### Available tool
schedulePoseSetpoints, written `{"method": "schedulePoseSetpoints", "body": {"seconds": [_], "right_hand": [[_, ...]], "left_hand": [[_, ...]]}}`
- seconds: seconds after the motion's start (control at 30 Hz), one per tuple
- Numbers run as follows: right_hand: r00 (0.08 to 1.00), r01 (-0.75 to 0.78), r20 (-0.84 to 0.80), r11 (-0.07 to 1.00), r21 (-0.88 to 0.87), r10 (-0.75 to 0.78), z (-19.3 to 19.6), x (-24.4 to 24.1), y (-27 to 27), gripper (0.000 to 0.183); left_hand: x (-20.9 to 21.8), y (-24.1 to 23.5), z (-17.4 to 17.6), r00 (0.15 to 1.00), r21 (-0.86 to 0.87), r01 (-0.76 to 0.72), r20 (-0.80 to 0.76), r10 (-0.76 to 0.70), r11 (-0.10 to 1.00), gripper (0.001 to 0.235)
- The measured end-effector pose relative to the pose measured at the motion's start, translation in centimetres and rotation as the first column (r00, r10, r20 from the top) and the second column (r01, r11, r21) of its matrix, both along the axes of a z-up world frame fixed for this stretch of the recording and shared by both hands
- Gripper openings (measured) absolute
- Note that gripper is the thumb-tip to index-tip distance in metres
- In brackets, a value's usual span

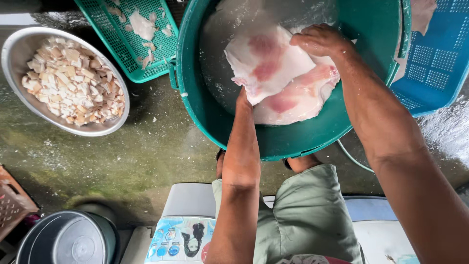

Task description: The person washes slabs of animal skin in a green bucket filled with water by hand, moving each piece from a blue basket into the water to scrub it before placing it back.

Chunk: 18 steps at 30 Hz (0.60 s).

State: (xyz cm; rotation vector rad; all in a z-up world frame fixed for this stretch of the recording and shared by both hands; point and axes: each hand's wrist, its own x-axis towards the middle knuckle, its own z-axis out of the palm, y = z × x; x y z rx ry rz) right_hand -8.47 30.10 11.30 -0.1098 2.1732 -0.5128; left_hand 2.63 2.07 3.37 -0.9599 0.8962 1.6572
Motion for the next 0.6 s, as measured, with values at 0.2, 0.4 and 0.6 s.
{"method": "schedulePoseSetpoints", "body": {"seconds": [0.2, 0.4, 0.6], "right_hand": [[0.997, -0.019, -0.078, 0.999, -0.039, 0.015, 0.7, 2.0, 1.7, 0.042], [0.945, 0.312, 0.110, 0.950, -0.020, -0.308, 3.5, 1.9, -0.3, 0.044], [0.897, 0.407, 0.212, 0.912, -0.054, -0.388, 3.4, 1.8, -1.1, 0.050]], "left_hand": [[-3.2, 0.8, 5.7, 0.995, 0.215, -0.098, 0.019, 0.096, 0.972, 0.042], [-5.2, 2.6, 9.3, 0.982, 0.198, 0.103, -0.174, -0.068, 0.975, 0.041], [-1.1, 6.4, 10.9, 0.942, 0.193, 0.292, -0.228, -0.246, 0.937, 0.054]]}}
